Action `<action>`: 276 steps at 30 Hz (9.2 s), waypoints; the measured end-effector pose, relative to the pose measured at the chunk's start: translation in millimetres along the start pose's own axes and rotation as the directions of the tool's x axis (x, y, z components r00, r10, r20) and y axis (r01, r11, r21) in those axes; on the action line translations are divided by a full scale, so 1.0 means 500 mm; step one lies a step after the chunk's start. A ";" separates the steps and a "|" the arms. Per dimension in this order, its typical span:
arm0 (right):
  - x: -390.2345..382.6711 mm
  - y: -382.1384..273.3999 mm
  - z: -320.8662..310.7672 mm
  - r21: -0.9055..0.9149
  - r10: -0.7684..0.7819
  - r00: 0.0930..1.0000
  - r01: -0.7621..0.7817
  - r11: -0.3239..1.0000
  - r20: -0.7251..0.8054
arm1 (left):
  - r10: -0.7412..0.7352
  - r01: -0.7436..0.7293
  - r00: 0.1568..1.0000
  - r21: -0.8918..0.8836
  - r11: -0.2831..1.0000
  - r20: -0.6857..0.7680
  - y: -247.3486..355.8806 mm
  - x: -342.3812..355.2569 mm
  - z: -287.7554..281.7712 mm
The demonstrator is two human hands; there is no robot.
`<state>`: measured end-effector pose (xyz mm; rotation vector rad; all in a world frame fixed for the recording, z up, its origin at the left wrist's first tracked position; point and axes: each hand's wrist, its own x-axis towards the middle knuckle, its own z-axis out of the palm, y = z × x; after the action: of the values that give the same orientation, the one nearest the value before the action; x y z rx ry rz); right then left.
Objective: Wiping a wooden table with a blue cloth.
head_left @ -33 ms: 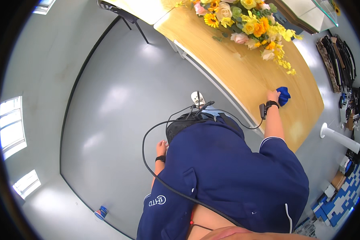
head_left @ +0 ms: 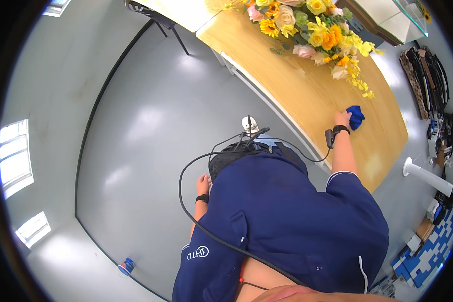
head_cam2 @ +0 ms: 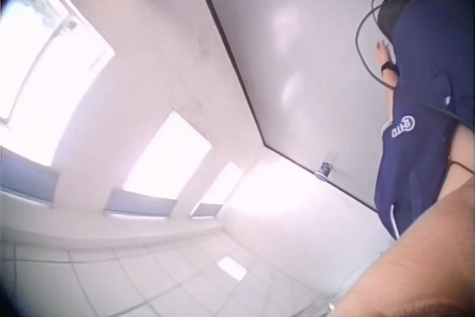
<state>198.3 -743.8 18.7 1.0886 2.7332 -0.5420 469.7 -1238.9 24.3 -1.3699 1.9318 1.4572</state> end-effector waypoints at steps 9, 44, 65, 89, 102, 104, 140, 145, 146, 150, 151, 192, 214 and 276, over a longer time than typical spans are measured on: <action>0.007 -0.372 0.096 -0.129 -0.324 0.944 0.329 0.935 0.062 | 0.248 -0.247 0.969 -0.008 0.969 0.021 0.083 0.058 0.015; -0.096 -0.902 0.307 -0.138 -0.503 0.864 0.494 0.858 -0.035 | 0.189 -0.190 0.982 0.066 0.980 0.032 0.278 0.487 -0.329; -0.271 -0.828 0.293 -0.041 -0.811 0.578 0.812 0.583 -0.092 | 0.243 -0.278 0.953 0.199 0.940 0.183 0.316 0.571 -0.324; -0.240 0.123 -0.003 0.069 0.285 0.922 -0.276 0.959 -0.262 | 0.219 -0.427 0.851 0.385 0.818 0.477 0.222 0.410 0.049; -0.217 -0.007 0.021 -0.082 0.439 0.890 -0.450 0.889 -0.120 | 0.227 -0.374 0.874 0.299 0.878 0.429 0.311 0.362 0.013; -0.222 -0.080 0.026 -0.085 0.404 0.904 -0.418 0.905 -0.143 | 0.234 -0.373 0.877 0.288 0.882 0.421 0.312 0.387 -0.018; -0.259 -1.087 0.364 -0.088 -0.416 0.885 0.406 0.910 -0.212 | 0.070 -0.068 0.997 -0.061 0.996 0.022 0.162 0.742 -0.404; -0.209 -1.186 0.369 -0.001 -0.495 0.848 0.504 0.864 -0.187 | 0.070 -0.071 0.998 -0.073 0.995 -0.010 0.222 0.810 -0.442; -0.189 -1.202 0.370 -0.027 -0.524 0.828 0.530 0.848 -0.199 | 0.072 -0.074 0.997 -0.089 0.993 -0.023 0.237 0.828 -0.454; -0.093 -1.233 0.372 -0.113 -0.479 0.845 0.465 0.878 -0.237 | 0.238 -0.232 0.960 0.052 0.971 -0.148 0.333 0.873 -0.495; -0.058 -1.225 0.377 -0.149 -0.463 0.844 0.438 0.886 -0.270 | 0.123 -0.136 0.987 -0.137 0.981 -0.101 0.429 0.846 -0.514; -0.182 -1.451 0.430 -0.134 -0.207 0.945 0.177 0.975 -0.254 | 0.165 -0.182 0.972 0.091 0.979 0.169 0.898 1.242 -0.717; -0.156 -2.096 0.609 0.011 -0.315 0.947 0.315 0.949 0.064 | 0.035 -0.037 0.999 0.102 0.994 0.023 0.889 1.422 -1.072; 0.109 -2.744 0.866 -0.057 -0.538 0.814 0.561 0.826 0.219 | 0.028 -0.094 0.966 -0.245 0.965 -0.258 1.319 1.726 -1.232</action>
<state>-783.1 -1796.7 -18.7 0.1732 2.8320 -0.5063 -334.7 -2193.1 -20.0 -1.6965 2.0069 1.6801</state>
